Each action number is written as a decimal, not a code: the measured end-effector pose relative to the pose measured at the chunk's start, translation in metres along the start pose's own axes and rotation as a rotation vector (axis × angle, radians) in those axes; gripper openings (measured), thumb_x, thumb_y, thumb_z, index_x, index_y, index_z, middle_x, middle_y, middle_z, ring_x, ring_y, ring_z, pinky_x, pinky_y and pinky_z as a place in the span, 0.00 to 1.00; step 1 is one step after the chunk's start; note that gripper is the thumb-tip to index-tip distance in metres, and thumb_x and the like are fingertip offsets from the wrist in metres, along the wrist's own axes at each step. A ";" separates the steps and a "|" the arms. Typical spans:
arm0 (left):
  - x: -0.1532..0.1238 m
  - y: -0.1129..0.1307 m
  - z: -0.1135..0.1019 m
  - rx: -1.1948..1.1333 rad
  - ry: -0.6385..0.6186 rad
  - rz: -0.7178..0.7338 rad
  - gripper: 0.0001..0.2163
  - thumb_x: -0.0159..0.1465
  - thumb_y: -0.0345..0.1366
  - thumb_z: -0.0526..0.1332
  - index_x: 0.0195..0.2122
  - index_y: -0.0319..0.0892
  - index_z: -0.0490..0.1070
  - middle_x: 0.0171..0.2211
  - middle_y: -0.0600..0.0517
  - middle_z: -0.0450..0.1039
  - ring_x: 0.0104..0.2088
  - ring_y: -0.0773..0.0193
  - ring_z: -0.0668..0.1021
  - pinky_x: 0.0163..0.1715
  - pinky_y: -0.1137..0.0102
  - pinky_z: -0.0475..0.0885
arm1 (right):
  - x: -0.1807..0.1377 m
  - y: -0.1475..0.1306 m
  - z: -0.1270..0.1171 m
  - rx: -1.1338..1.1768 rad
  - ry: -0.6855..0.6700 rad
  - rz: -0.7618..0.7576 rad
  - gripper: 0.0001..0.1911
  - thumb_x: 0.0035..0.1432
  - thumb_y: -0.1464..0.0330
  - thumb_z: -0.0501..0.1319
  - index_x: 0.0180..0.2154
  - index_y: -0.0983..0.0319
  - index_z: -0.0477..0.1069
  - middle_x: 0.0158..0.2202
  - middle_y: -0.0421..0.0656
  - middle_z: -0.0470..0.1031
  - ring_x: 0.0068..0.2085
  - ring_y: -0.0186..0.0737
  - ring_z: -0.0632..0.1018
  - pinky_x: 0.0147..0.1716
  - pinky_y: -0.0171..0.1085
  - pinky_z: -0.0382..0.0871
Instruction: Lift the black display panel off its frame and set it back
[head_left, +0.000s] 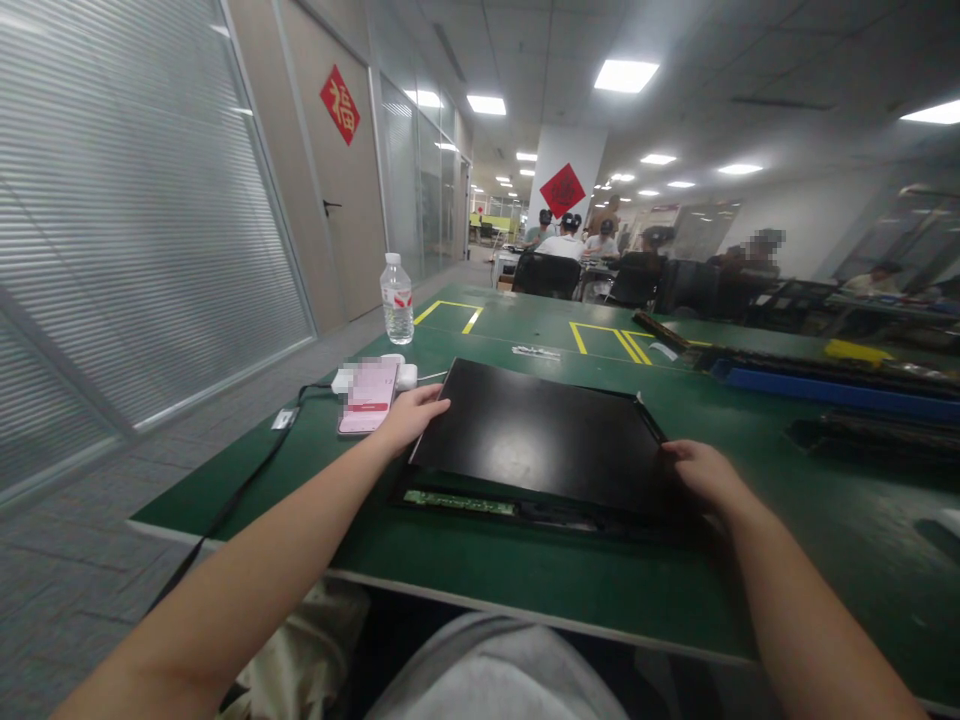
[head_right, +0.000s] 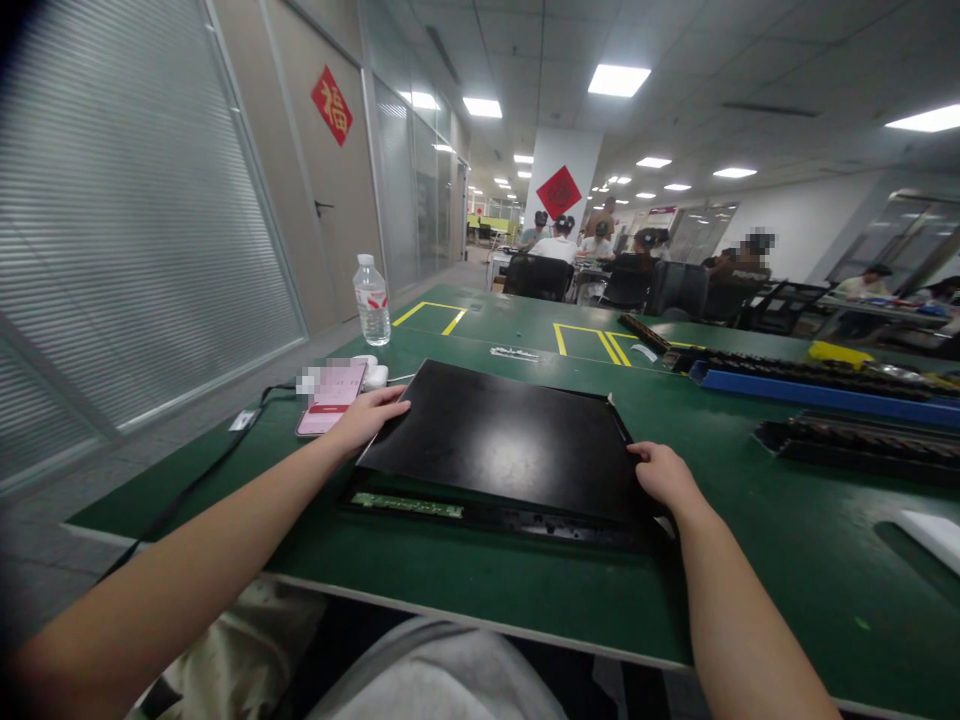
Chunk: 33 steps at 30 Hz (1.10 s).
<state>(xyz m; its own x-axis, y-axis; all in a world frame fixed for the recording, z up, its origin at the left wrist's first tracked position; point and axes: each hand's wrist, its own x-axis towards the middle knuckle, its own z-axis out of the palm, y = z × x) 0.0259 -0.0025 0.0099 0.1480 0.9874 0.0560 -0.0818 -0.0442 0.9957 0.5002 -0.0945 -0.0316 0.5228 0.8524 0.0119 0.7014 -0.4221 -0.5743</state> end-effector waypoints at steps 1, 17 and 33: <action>0.000 0.000 0.000 0.003 0.003 -0.001 0.21 0.44 0.38 0.74 0.41 0.39 0.79 0.42 0.45 0.81 0.46 0.50 0.80 0.49 0.61 0.72 | 0.000 0.001 0.000 -0.002 -0.003 -0.007 0.23 0.41 0.77 0.60 0.41 0.59 0.80 0.39 0.47 0.81 0.43 0.49 0.80 0.42 0.40 0.72; 0.013 -0.008 -0.012 0.522 0.126 0.163 0.16 0.46 0.42 0.69 0.36 0.43 0.81 0.52 0.44 0.76 0.57 0.43 0.72 0.59 0.54 0.63 | -0.003 -0.005 0.000 -0.015 -0.038 -0.008 0.29 0.42 0.81 0.56 0.48 0.63 0.78 0.45 0.49 0.80 0.45 0.45 0.79 0.45 0.36 0.71; 0.016 -0.013 -0.014 0.852 -0.018 0.172 0.12 0.51 0.39 0.62 0.33 0.41 0.80 0.49 0.45 0.75 0.52 0.48 0.76 0.52 0.60 0.71 | -0.003 -0.004 0.001 0.172 -0.017 0.054 0.28 0.41 0.82 0.55 0.44 0.63 0.79 0.44 0.49 0.80 0.43 0.43 0.80 0.43 0.36 0.71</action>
<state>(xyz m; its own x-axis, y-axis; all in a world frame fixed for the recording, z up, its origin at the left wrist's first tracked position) 0.0161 0.0159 -0.0034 0.2173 0.9543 0.2054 0.6604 -0.2986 0.6889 0.4951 -0.0952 -0.0302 0.5482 0.8356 -0.0359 0.5786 -0.4099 -0.7051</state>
